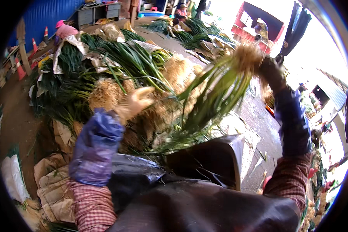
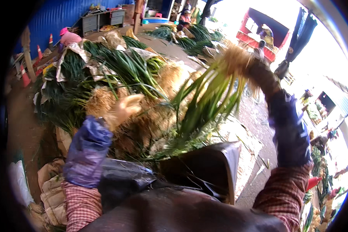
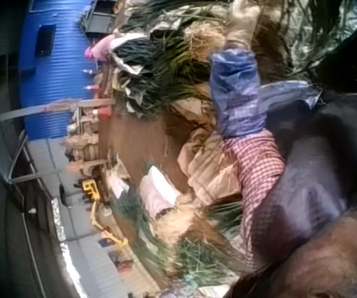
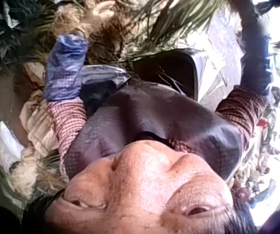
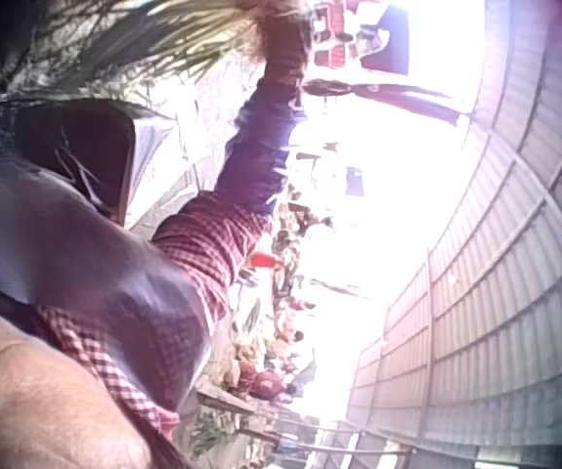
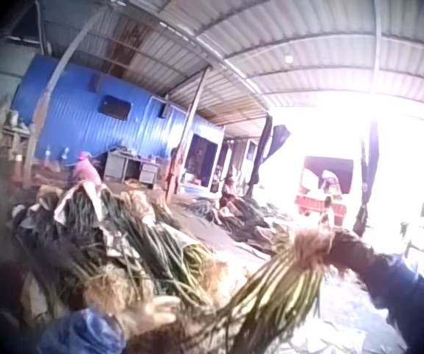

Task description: The person sorts bunches of leeks by hand, picking up bundles from a large pile, removing loose outer leaves and excess dirt from the roots, and placing the cleaned bunches into an organized pile on a tarp.

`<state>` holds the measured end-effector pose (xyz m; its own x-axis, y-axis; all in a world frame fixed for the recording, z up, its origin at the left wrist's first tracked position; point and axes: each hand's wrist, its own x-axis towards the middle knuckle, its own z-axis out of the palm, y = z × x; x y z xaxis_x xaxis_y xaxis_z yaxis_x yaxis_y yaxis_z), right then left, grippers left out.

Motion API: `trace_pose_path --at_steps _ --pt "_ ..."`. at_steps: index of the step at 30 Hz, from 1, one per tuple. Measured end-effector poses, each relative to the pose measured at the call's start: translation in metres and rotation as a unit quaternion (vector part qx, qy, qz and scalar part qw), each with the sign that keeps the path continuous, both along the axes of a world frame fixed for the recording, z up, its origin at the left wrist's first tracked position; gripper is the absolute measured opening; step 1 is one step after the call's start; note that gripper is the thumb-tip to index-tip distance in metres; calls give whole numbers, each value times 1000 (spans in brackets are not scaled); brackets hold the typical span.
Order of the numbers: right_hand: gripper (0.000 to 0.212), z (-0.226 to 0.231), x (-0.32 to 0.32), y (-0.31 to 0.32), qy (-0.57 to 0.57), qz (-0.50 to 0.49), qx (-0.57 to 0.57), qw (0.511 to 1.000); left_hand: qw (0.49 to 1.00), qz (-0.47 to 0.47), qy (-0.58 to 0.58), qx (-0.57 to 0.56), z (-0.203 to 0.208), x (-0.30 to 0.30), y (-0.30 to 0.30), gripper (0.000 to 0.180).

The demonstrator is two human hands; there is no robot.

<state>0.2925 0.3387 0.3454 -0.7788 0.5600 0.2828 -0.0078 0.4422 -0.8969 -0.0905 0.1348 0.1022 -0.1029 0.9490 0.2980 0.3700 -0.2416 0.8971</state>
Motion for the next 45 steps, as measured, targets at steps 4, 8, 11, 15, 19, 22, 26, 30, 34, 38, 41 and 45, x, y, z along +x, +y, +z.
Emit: trace_pose_path --at_steps 4,8,11,15,19,22,26,30,34,38,41,45 --pt "56 -43 -51 -92 -40 149 -235 960 962 -42 -66 260 64 65 35 49" --pt "61 -39 -93 -162 -24 256 -251 933 929 -7 26 368 46 96 52 46" --pt "44 -26 -81 -98 -37 147 -102 983 976 -101 96 166 -7 114 49 47" --pt "47 18 -27 -23 -225 -20 340 913 901 -280 253 -213 -73 96 50 48" --pt "54 16 5 -7 -164 -97 327 926 964 1 97 -246 -122 38 45 44" --pt "56 5 14 3 -78 -94 208 970 980 149 -105 -83 -77 17 41 48" --pt "48 -59 6 0 43 59 -135 988 971 105 -41 210 10 84 26 84" --pt "42 -96 -43 -103 77 166 -269 945 902 112 209 360 32 152 24 83" --pt "41 -64 -22 -63 52 138 -196 970 937 125 183 268 12 179 39 77" --pt "32 -35 54 68 -52 -81 102 990 976 149 158 -31 2 134 69 54" --pt "31 -57 71 93 89 -196 165 963 968 208 140 -31 -51 65 87 48" --pt "29 -47 94 46 -15 -107 249 962 975 165 86 -124 -65 5 62 61"
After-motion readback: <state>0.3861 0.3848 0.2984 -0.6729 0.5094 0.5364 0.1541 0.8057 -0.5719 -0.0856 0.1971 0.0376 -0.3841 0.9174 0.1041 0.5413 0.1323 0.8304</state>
